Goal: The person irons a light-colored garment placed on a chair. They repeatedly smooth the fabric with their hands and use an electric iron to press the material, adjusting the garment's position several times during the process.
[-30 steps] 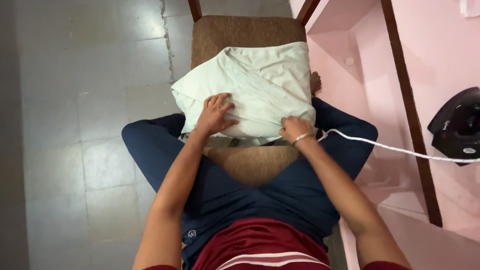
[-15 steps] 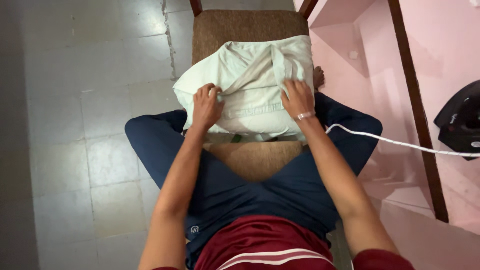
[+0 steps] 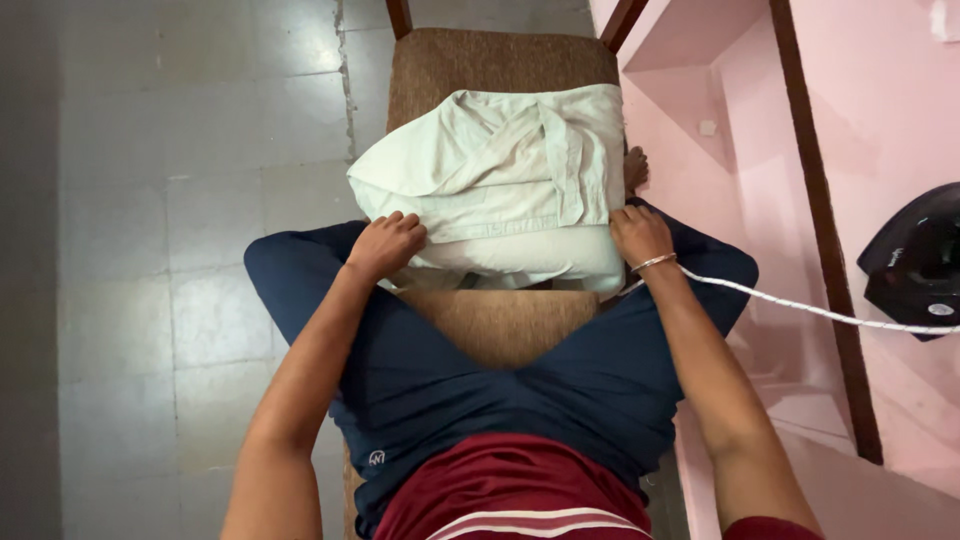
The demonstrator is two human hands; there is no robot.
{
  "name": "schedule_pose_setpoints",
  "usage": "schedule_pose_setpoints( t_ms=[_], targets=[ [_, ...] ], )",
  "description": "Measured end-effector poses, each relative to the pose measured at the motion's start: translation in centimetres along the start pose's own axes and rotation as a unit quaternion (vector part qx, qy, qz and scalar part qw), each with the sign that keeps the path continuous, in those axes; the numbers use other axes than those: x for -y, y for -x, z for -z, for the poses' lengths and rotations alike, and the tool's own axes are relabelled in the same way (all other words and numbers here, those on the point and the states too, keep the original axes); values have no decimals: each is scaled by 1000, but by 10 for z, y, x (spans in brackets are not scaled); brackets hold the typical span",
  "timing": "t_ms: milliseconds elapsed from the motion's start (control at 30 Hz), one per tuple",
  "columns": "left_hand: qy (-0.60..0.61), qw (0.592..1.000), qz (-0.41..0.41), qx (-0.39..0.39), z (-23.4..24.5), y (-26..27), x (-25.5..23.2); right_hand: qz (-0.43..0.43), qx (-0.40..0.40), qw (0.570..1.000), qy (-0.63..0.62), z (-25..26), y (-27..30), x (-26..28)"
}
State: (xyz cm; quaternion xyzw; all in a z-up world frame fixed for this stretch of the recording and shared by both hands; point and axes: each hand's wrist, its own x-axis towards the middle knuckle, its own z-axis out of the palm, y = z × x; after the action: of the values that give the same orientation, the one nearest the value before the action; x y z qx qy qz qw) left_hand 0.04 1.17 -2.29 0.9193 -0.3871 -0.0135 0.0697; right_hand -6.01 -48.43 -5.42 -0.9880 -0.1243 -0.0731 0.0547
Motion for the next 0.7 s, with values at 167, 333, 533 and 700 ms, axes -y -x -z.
schedule_pose_setpoints(
  t_ms=[167, 333, 533, 700],
  targets=[
    [-17, 1000, 5, -4, 10, 7, 4, 41, 16, 999, 17, 20, 3, 6],
    [-11, 1000, 6, 18, 16, 16, 4, 46, 73, 996, -11, 38, 9, 25],
    [78, 996, 21, 46, 0, 14, 4, -65, 97, 990, -80, 46, 2, 21],
    [101, 993, 3, 64, 14, 2, -7, -166, 57, 973, -148, 0, -14, -9]
  ],
)
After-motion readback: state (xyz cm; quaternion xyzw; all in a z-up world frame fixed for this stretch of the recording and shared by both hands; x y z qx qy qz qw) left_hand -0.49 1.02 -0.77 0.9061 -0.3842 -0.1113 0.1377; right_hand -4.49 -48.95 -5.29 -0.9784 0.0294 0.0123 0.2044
